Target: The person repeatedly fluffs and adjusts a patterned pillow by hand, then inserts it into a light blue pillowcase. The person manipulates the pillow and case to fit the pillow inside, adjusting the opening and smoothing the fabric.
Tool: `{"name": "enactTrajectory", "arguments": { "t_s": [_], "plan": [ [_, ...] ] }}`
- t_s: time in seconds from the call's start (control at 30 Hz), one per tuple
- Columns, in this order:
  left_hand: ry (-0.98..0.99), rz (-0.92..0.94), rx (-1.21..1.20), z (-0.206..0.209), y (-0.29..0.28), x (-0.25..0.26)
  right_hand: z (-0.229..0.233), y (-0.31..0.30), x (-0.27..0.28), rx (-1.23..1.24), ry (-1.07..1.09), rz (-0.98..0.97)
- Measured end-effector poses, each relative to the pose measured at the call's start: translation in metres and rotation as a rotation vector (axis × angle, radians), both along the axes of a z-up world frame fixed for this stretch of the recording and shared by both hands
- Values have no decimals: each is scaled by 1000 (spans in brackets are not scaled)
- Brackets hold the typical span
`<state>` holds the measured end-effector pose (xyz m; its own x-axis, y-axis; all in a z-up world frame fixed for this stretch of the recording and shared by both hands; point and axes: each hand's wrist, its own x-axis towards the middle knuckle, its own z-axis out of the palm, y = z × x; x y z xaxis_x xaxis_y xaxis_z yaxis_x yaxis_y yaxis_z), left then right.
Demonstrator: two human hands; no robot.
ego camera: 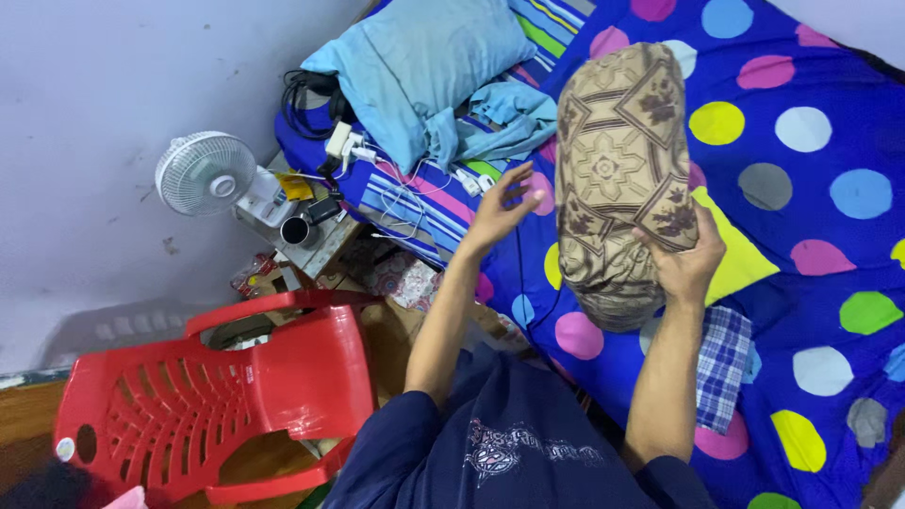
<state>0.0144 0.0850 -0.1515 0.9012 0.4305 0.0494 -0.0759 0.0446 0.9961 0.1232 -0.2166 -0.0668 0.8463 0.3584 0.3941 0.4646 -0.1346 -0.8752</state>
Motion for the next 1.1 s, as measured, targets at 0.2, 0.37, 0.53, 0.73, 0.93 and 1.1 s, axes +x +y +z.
{"name": "enactTrajectory", "arguments": {
  "t_s": [0.2, 0.37, 0.53, 0.73, 0.93, 1.1],
  "plan": [
    [139, 177, 64, -38, 94, -24, -4, 14, 1, 24, 60, -17],
    [257, 357, 127, -93, 177, 1, -15, 45, -2, -75, -18, -140],
    [530, 439, 328, -133, 217, 25, -30, 61, -11, -181, 8, -271],
    [919, -97, 656, -123, 204, 45, -35, 40, -44, -151, -10, -405],
    [948, -260, 822, -99, 186, 46, -44, -3, -90, -88, 96, -598],
    [823, -125, 836, -102, 187, 45, -40, -27, -123, 66, 128, -634]
  ]
}}
